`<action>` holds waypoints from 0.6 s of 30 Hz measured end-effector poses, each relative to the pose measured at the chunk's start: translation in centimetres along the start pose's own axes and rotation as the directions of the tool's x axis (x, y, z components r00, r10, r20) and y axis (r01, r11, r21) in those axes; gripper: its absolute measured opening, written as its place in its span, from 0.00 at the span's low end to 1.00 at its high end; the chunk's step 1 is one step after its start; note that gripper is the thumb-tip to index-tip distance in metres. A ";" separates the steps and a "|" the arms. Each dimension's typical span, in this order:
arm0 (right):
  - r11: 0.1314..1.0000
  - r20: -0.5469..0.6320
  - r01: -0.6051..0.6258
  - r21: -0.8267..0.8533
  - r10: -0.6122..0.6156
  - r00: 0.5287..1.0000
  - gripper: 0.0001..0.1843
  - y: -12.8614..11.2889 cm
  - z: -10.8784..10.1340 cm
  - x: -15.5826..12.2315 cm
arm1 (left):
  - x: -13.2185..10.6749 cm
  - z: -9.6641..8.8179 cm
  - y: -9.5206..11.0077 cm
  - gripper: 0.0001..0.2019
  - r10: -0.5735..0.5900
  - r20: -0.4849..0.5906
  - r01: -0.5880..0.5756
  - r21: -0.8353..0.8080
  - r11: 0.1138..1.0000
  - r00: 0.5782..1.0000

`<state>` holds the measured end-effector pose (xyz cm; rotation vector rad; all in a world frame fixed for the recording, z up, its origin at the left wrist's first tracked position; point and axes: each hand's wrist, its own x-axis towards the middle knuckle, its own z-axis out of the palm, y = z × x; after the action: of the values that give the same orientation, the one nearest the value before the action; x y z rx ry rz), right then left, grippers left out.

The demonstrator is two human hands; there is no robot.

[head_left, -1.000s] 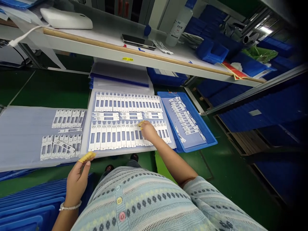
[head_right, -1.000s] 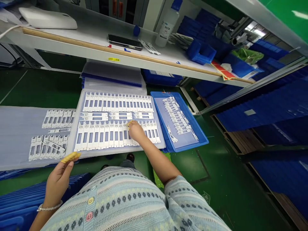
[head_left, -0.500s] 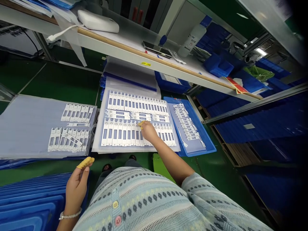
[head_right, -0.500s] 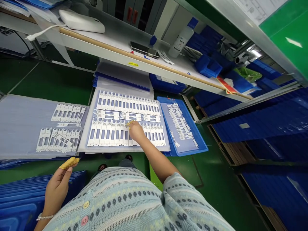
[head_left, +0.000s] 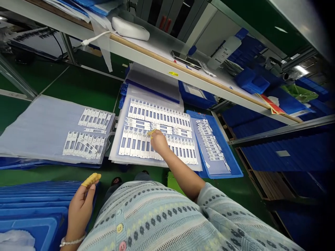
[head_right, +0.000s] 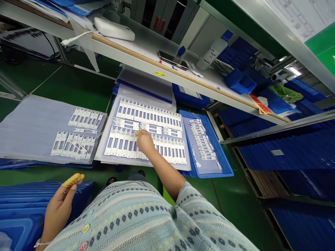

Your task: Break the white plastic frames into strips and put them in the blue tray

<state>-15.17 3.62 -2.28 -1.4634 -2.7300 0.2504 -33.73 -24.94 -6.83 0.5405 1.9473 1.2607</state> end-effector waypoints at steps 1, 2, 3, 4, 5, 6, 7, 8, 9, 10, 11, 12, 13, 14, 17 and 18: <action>1.000 0.008 0.012 0.001 -0.012 1.000 0.25 -0.5 0.1 0.1 | -0.1 -0.1 -0.1 0.29 -0.006 -0.002 0.006 -0.002 1.000 1.000; 1.000 0.019 0.026 0.002 -0.026 0.999 0.24 -1.0 0.3 0.2 | -0.2 -0.3 -0.2 0.29 -0.013 -0.004 0.013 -0.003 1.000 1.000; 0.999 0.029 0.038 0.005 -0.038 0.999 0.23 -1.3 0.6 0.3 | -0.3 -0.4 -0.3 0.29 -0.021 -0.009 0.021 -0.003 1.000 1.000; 0.999 0.038 0.044 0.009 -0.045 0.998 0.23 -1.6 0.8 0.4 | -0.4 -0.6 -0.4 0.29 -0.027 -0.015 0.027 -0.001 1.000 1.000; 0.999 0.045 0.046 0.017 -0.047 0.998 0.23 -1.8 0.9 0.4 | -0.5 -0.7 -0.4 0.29 -0.034 -0.021 0.034 0.001 0.999 0.999; 0.999 0.054 0.043 0.026 -0.045 0.998 0.23 -1.9 0.9 0.5 | -0.6 -0.9 -0.5 0.29 -0.040 -0.027 0.040 0.002 0.999 0.999; 0.999 0.062 0.038 0.035 -0.040 0.997 0.23 -2.0 0.8 0.6 | -0.7 -1.0 -0.6 0.29 -0.047 -0.034 0.047 0.003 0.999 0.998; 0.999 0.067 0.033 0.041 -0.036 0.997 0.23 -2.1 0.7 0.6 | -0.8 -1.2 -0.6 0.30 -0.054 -0.039 0.055 0.003 0.999 0.998; 0.999 0.064 0.033 0.041 -0.036 0.997 0.23 -2.2 0.6 0.8 | -0.9 -1.4 -0.7 0.30 -0.065 -0.045 0.065 0.006 0.998 0.997; 0.999 0.051 0.041 0.034 -0.043 0.998 0.23 -2.4 0.4 0.9 | -1.0 -1.5 -0.7 0.31 -0.078 -0.054 0.079 0.013 0.997 0.995; 0.998 0.030 0.054 0.024 -0.055 0.998 0.22 -2.7 0.3 1.1 | -1.1 -1.6 -0.8 0.32 -0.093 -0.065 0.094 0.020 0.995 0.994; 0.997 0.005 0.071 0.013 -0.071 0.997 0.22 -3.0 0.4 1.3 | -1.1 -1.8 -0.8 0.32 -0.103 -0.077 0.106 0.026 0.994 0.992; 0.996 -0.012 0.089 0.003 -0.089 0.996 0.22 -3.4 0.5 1.5 | -1.2 -1.9 -0.9 0.33 -0.109 -0.083 0.111 0.026 0.993 0.991; 0.995 -0.017 0.104 -0.004 -0.104 0.994 0.22 -3.7 0.7 1.7 | -1.2 -1.9 -0.9 0.33 -0.107 -0.084 0.109 0.019 0.994 0.991; 0.992 0.017 0.127 -0.011 -0.127 0.992 0.23 -4.6 1.6 2.3 | -1.2 -1.8 -1.4 0.32 -0.105 -0.070 0.104 -0.013 0.994 0.992; 0.992 0.033 0.130 -0.008 -0.129 0.991 0.23 -4.8 1.7 2.5 | -1.2 -1.7 -1.5 0.31 -0.117 -0.063 0.115 -0.033 0.993 0.991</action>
<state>-20.72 2.88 -3.32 -1.2882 -2.8413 0.2588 -34.21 -27.39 -7.38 0.3703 1.9804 1.2456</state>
